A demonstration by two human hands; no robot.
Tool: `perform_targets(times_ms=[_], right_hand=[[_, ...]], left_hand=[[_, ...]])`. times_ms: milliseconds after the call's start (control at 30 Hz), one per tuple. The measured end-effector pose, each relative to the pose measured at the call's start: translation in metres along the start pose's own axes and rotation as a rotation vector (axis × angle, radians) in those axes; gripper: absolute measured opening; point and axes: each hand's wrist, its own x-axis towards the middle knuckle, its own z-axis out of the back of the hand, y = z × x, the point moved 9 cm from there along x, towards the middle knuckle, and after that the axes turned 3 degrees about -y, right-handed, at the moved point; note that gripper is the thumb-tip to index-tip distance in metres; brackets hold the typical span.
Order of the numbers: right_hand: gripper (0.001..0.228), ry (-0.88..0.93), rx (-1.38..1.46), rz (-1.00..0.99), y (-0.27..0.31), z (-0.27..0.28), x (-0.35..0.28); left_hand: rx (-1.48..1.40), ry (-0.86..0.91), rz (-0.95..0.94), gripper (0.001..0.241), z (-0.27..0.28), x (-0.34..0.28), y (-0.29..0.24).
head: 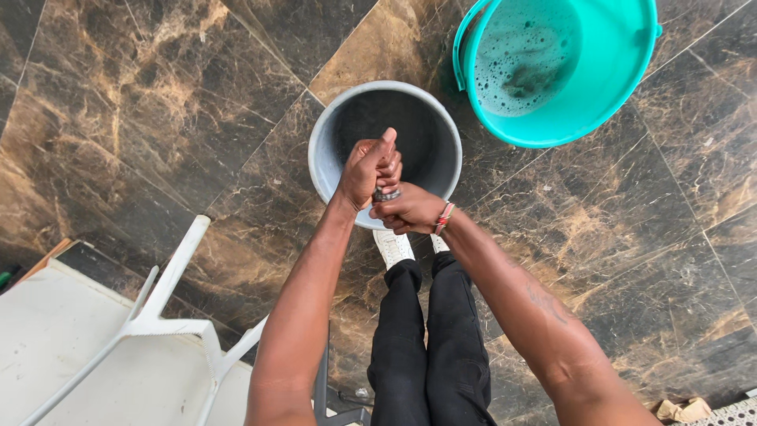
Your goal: The person wipes down the seat and legs of a white plastic chair using a cloth and soapy water from a bucket.
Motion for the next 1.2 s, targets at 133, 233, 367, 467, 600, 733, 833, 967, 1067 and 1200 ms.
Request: perform_targets(times_ms=[133,233,367,467,600,733,833,967,1067,1200], right_hand=[[0.023,-0.329,-0.258,0.082,-0.019,0.051,0.042],[0.016,-0.397,-0.403,0.085,-0.010,0.053,0.048],[0.008,-0.500,-0.624,0.090,0.003,0.056,0.049],[0.009,-0.600,-0.831,0.085,0.007,0.059,0.047],[0.022,-0.737,-1.132,0.073,0.012,0.054,0.047],[0.034,-0.760,-1.309,0.083,0.034,0.033,0.038],[0.037,-0.729,-1.368,0.129,0.041,0.017,0.034],[0.037,-0.565,-1.149,0.244,0.021,0.024,0.037],[0.022,-0.462,-0.661,0.307,0.019,0.025,0.018],[0.019,-0.209,0.001,0.060,0.018,-0.003,-0.003]], left_hand=[[0.319,-0.331,-0.047,0.057,0.051,0.020,0.018],[0.617,-0.389,-0.126,0.065,0.062,0.022,0.019],[0.758,-0.517,-0.209,0.065,0.085,0.028,0.022],[0.875,-0.694,-0.233,0.059,0.093,0.025,0.017],[0.957,-0.910,-0.289,0.057,0.100,0.016,0.008],[0.924,-1.042,-0.250,0.054,0.116,0.013,0.011],[0.695,-1.056,-0.116,0.058,0.152,0.017,0.033],[0.467,-0.950,-0.013,0.054,0.123,0.000,0.015],[0.246,-0.768,-0.019,0.048,0.115,0.002,0.021],[0.625,-0.501,-0.399,0.037,0.071,-0.014,-0.018]])
